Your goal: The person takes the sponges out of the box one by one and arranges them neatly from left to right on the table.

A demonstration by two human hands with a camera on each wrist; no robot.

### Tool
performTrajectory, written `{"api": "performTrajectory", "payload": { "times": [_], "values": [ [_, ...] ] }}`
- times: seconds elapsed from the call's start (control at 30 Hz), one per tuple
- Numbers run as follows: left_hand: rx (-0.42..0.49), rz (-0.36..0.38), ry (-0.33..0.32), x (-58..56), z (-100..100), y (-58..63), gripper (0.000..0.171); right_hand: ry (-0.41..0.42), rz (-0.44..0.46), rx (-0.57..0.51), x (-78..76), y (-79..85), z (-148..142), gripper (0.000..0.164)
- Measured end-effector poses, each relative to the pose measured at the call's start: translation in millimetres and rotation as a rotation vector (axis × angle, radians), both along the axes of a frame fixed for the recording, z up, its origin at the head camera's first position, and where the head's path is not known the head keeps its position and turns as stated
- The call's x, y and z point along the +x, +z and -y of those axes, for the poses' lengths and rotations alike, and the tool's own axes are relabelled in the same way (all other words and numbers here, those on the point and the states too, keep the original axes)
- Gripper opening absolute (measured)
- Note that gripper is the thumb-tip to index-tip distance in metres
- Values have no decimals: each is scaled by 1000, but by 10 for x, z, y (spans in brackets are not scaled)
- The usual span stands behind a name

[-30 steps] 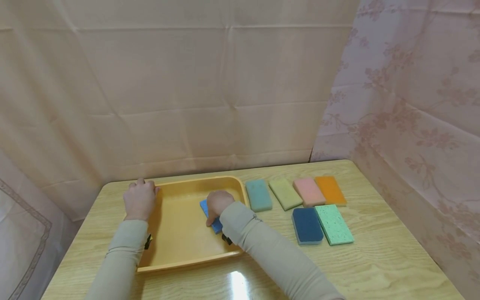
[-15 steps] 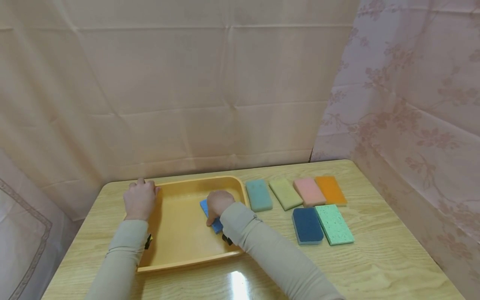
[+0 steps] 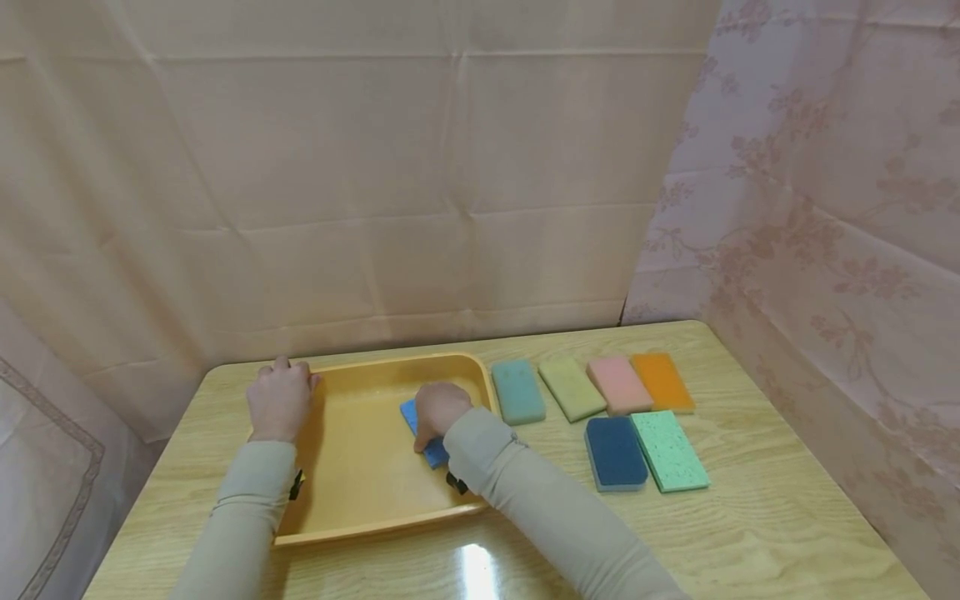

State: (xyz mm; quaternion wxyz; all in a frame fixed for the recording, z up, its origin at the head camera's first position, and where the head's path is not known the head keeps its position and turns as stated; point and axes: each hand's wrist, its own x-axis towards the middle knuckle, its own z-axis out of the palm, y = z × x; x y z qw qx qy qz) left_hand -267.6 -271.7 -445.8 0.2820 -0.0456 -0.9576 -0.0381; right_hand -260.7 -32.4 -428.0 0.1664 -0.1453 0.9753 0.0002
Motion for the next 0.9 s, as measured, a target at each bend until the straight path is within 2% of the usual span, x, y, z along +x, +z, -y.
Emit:
{"api": "performTrajectory", "payload": {
  "times": [0.27,0.9],
  "values": [
    [4,-5,-1,6,-2,-1,25,-7,19,-36,-2,5,-18,43],
    [1,21,6,9,-5,21,25,-2,9,-37,2,7,-25,47]
  ]
}}
